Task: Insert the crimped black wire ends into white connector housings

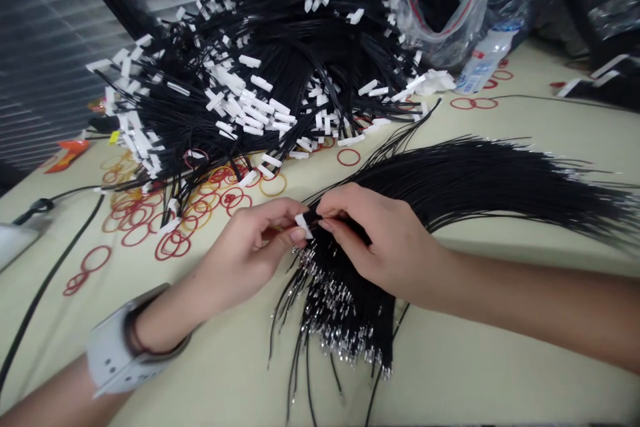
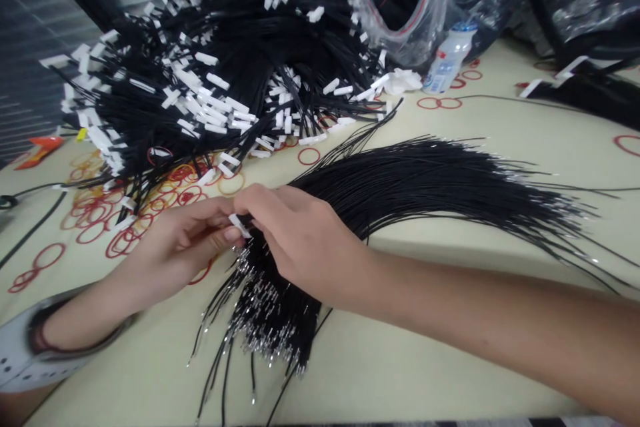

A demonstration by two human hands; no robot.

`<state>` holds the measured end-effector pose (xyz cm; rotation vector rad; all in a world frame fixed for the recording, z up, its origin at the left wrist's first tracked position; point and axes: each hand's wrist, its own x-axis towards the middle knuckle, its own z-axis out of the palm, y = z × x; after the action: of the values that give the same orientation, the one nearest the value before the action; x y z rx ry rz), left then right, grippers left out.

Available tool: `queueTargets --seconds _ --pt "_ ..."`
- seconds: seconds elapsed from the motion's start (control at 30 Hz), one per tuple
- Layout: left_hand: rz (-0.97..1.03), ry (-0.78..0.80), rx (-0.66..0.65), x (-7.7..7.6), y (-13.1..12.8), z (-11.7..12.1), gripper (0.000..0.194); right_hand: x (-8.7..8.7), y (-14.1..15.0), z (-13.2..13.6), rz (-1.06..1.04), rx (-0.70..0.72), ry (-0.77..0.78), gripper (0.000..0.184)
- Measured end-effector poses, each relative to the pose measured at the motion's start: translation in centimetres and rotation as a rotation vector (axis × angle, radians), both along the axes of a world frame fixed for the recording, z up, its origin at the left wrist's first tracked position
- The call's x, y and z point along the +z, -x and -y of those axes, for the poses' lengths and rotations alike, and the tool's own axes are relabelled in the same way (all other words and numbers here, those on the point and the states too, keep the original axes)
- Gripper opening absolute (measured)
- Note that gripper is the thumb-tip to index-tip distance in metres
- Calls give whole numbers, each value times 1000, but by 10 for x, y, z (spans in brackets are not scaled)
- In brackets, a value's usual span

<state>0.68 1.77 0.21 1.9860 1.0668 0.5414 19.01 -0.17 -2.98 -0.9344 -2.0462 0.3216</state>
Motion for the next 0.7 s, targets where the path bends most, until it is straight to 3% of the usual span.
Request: queueTargets --seconds 0.2,0.43,0.57,0.63,0.7 --pt "-152 -233 9 0 -3 2 11 -2 -1 -1 19 40 -55 16" --pt "-139 -87 50 3 -2 -4 10 4 -6 -17 157 59 -46 9" --pt "-64 3 113 0 3 -11 8 29 -23 -27 384 12 -136 13" --pt "-24 28 124 -1 5 -13 10 47 -34 -20 380 -33 -95 12" --pt "20 69 125 0 6 -13 11 59 -41 -4 388 92 19 10"
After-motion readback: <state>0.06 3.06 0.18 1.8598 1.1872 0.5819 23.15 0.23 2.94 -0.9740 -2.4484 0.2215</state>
